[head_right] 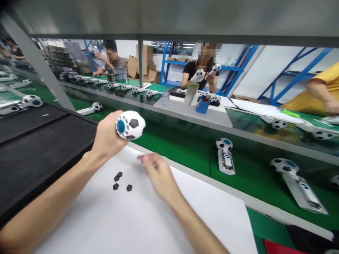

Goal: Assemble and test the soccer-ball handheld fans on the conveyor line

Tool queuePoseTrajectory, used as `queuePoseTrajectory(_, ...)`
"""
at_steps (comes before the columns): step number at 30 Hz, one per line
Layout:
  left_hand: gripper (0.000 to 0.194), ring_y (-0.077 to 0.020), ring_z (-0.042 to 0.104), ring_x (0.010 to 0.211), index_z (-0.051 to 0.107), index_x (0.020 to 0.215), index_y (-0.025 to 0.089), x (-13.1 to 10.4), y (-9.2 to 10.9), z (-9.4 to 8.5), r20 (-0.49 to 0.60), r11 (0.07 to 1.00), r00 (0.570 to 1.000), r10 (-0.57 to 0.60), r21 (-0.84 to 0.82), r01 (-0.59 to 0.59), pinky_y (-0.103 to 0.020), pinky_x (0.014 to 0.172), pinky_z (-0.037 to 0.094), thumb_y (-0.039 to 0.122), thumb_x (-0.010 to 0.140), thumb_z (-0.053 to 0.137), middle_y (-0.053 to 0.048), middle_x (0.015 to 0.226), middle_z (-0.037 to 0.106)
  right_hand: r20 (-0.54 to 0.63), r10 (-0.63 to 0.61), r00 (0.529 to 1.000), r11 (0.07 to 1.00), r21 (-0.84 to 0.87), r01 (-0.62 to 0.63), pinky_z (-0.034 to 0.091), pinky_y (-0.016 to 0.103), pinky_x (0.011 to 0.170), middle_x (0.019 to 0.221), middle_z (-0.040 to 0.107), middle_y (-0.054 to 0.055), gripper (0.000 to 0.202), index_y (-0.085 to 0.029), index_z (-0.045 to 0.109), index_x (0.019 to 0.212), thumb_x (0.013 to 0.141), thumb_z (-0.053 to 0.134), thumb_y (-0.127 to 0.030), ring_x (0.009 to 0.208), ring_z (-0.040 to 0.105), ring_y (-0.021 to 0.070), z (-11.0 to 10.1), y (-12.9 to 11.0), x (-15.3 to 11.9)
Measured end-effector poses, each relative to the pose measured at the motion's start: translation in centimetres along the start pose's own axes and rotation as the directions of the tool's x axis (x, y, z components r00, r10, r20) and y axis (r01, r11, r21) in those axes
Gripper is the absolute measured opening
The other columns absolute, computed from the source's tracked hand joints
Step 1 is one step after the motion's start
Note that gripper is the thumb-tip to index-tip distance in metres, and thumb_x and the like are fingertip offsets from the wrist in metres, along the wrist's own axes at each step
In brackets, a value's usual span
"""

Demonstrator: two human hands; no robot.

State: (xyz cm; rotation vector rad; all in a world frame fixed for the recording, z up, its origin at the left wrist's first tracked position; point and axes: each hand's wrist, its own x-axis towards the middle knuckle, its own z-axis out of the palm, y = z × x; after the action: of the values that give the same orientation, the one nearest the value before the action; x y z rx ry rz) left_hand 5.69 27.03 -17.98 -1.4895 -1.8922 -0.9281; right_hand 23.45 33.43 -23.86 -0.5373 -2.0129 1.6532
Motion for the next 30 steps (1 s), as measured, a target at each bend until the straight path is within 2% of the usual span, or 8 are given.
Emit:
queuePoseTrajectory(2,0.016,-0.0222,0.056,0.075,0.042,0.076,0.021,0.5,-0.8,-0.7,-0.010,0.996,0.996,-0.084,0.003,0.084,-0.031,0.063,0.038,0.014,0.072,0.055,-0.004,0.076,0.057,0.179,0.079,0.981,0.928,-0.374,-0.007,0.050,0.038,0.080,0.101,0.068,0.010,0.022,-0.020,0.076,0.101,0.091,0.062,-0.033,0.088,0.064,0.0251,1.3,1.4,-0.5)
queuePoseTrajectory(4,0.018,-0.0218,0.056,0.074,0.040,0.075,0.021,0.8,-1.2,-1.2,-0.002,0.994,0.994,-0.108,-0.010,0.108,-0.031,0.064,0.039,0.013,0.071,0.056,-0.003,0.075,0.056,0.297,0.155,0.942,0.830,-0.557,0.039,0.048,0.037,0.081,0.101,0.066,0.009,0.027,-0.021,0.075,0.109,0.083,0.067,-0.018,0.091,0.064,0.0266,2.6,2.4,-1.0)
queuePoseTrajectory(7,0.018,-0.0211,0.056,0.074,0.042,0.076,0.021,0.9,-0.9,-1.3,0.029,0.992,0.994,-0.105,-0.060,0.107,-0.031,0.062,0.039,0.012,0.070,0.056,-0.003,0.077,0.058,0.332,0.162,0.929,0.799,-0.597,0.074,0.048,0.034,0.078,0.096,0.064,0.009,0.020,-0.017,0.075,0.096,0.084,0.061,-0.009,0.087,0.065,0.0249,3.7,2.8,-1.4)
queuePoseTrajectory(11,0.017,-0.0205,0.055,0.073,0.045,0.078,0.020,0.6,-0.3,-1.1,0.090,0.991,0.992,-0.084,-0.096,0.093,-0.030,0.060,0.037,0.012,0.070,0.057,-0.003,0.079,0.059,0.333,0.121,0.935,0.808,-0.581,0.102,0.045,0.033,0.073,0.091,0.063,0.008,0.025,-0.016,0.072,0.086,0.091,0.049,-0.008,0.079,0.062,0.0221,3.7,2.6,-1.1)
queuePoseTrajectory(16,0.020,-0.0209,0.052,0.072,0.042,0.076,0.021,0.4,0.3,-1.2,0.139,0.999,0.990,-0.018,-0.041,0.024,-0.032,0.060,0.034,0.009,0.067,0.054,-0.003,0.076,0.056,0.177,0.082,0.981,0.859,-0.512,0.020,0.043,0.033,0.067,0.075,0.064,0.005,0.028,-0.018,0.064,0.073,0.092,0.043,-0.013,0.069,0.058,0.0205,1.6,2.2,0.1)
queuePoseTrajectory(22,0.014,-0.0199,0.046,0.069,0.043,0.076,0.021,0.0,1.1,-1.1,0.213,0.980,0.957,0.198,-0.062,-0.189,-0.034,0.061,0.032,0.012,0.074,0.054,-0.002,0.074,0.052,-0.079,0.109,0.991,0.941,-0.312,-0.128,0.050,0.028,0.057,0.063,0.062,0.003,0.023,-0.015,0.062,0.081,0.092,0.046,-0.028,0.055,0.061,0.0164,-3.6,-0.7,1.0)
queuePoseTrajectory(27,0.016,-0.0182,0.043,0.068,0.044,0.077,0.020,-1.3,2.1,0.1,0.381,0.929,0.849,0.367,-0.195,-0.314,-0.034,0.063,0.031,0.009,0.072,0.054,0.001,0.076,0.052,-0.230,0.017,0.973,0.971,-0.227,-0.071,0.052,0.027,0.059,0.065,0.062,0.002,0.025,-0.014,0.067,0.088,0.090,0.055,-0.036,0.058,0.060,0.0150,-5.9,-3.3,0.3)
queuePoseTrajectory(30,0.018,-0.0175,0.043,0.068,0.046,0.079,0.020,-2.4,3.2,1.2,0.403,0.928,0.852,0.334,-0.301,-0.220,-0.033,0.063,0.031,0.007,0.070,0.053,0.001,0.076,0.054,-0.340,-0.080,0.937,0.987,-0.159,0.026,0.052,0.026,0.057,0.066,0.063,0.001,0.023,-0.015,0.070,0.085,0.088,0.061,-0.036,0.058,0.059,0.0140,-5.8,-4.0,0.0)
